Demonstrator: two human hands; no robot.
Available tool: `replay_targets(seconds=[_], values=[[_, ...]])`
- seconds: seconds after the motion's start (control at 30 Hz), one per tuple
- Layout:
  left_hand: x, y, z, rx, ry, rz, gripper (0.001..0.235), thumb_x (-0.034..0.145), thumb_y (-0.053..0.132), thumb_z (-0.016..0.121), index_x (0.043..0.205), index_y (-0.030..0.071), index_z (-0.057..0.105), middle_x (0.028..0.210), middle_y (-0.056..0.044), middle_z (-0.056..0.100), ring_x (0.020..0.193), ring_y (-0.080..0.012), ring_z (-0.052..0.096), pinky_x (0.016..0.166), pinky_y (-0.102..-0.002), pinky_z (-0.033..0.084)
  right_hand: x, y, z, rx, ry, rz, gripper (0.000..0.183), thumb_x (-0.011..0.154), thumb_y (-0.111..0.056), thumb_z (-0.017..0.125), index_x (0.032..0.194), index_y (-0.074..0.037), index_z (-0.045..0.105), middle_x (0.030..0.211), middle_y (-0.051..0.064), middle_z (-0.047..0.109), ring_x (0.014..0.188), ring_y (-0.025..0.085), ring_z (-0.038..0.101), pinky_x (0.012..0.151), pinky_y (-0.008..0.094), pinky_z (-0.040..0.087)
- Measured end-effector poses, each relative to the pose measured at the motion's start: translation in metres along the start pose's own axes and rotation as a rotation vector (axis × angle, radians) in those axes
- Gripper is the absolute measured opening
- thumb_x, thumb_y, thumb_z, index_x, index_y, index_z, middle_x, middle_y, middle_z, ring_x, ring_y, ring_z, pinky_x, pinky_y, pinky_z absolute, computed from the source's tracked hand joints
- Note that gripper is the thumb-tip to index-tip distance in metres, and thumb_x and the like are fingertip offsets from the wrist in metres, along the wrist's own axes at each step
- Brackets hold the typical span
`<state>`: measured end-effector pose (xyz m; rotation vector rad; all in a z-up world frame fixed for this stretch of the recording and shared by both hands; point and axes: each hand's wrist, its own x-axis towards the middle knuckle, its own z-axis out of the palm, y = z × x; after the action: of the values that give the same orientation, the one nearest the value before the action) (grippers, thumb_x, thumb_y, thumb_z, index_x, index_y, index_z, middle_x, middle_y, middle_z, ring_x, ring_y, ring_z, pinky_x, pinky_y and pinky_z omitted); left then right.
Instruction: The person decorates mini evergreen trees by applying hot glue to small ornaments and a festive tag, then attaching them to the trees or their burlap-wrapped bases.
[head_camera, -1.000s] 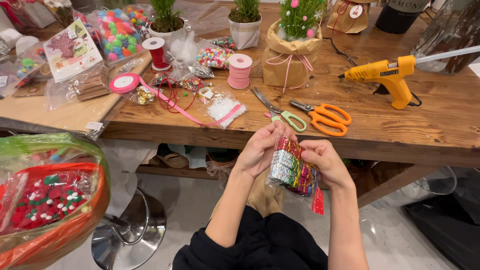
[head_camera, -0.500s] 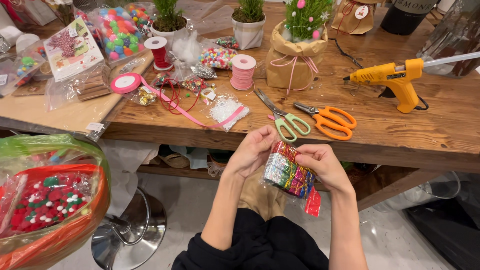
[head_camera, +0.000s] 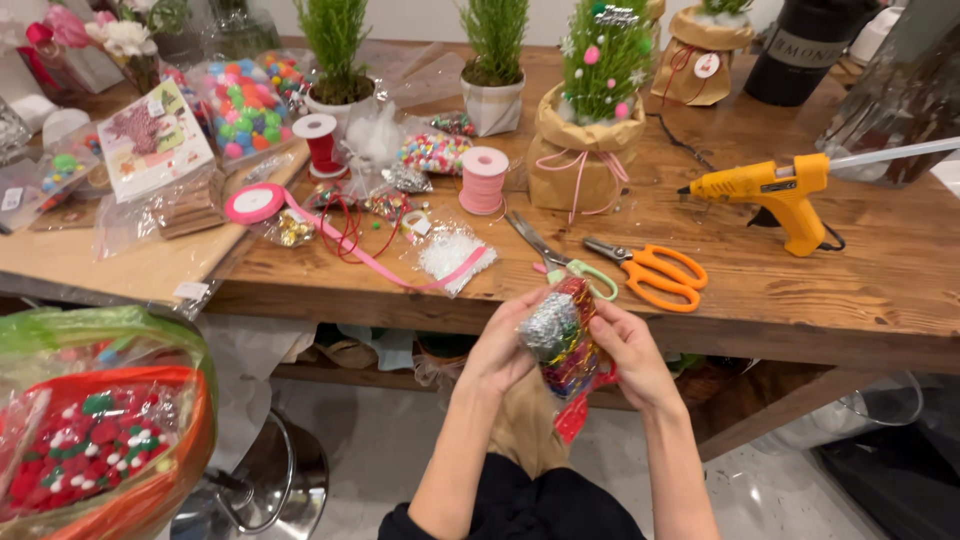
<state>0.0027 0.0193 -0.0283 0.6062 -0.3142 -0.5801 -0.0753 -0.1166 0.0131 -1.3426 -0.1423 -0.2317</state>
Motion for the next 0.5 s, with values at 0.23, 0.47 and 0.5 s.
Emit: replay_targets(seconds=[0.23, 0.47, 0.5], values=[[0.006, -0.005, -0.018, -0.019, 0.076, 0.019, 0.022, 0.094, 0.005, 0.063, 0.113, -0.005, 0.066, 0.094, -0.018, 0.073, 0.083, -0.0196, 0.073, 0.072, -0.027, 0.058, 0.002, 0.011, -0.007, -0.121, -0.084, -0.006, 0.024, 0.096, -0.019, 0.064, 0.115, -0.003, 0.067, 0.088, 0.006, 0.074, 0.08, 0.01, 0.063, 0.084, 0.032, 0.053], [0.011, -0.011, -0.037, 0.065, 0.174, 0.042, 0.012, 0.094, 0.004, 0.064, 0.102, -0.004, 0.064, 0.083, -0.015, 0.069, 0.071, -0.0178, 0.07, 0.061, -0.024, 0.054, 0.01, 0.019, -0.007, -0.09, -0.031, 0.041, 0.017, 0.099, -0.017, 0.062, 0.107, -0.003, 0.066, 0.072, 0.006, 0.072, 0.068, 0.008, 0.061, 0.072, 0.026, 0.052], [0.014, -0.012, -0.045, 0.034, 0.185, 0.021, 0.009, 0.094, 0.007, 0.065, 0.096, -0.002, 0.063, 0.077, -0.013, 0.066, 0.065, -0.017, 0.069, 0.056, -0.022, 0.052, 0.011, 0.017, -0.007, -0.074, -0.018, 0.048, 0.016, 0.097, -0.016, 0.065, 0.103, -0.001, 0.066, 0.071, 0.007, 0.073, 0.067, 0.008, 0.062, 0.072, 0.027, 0.054]])
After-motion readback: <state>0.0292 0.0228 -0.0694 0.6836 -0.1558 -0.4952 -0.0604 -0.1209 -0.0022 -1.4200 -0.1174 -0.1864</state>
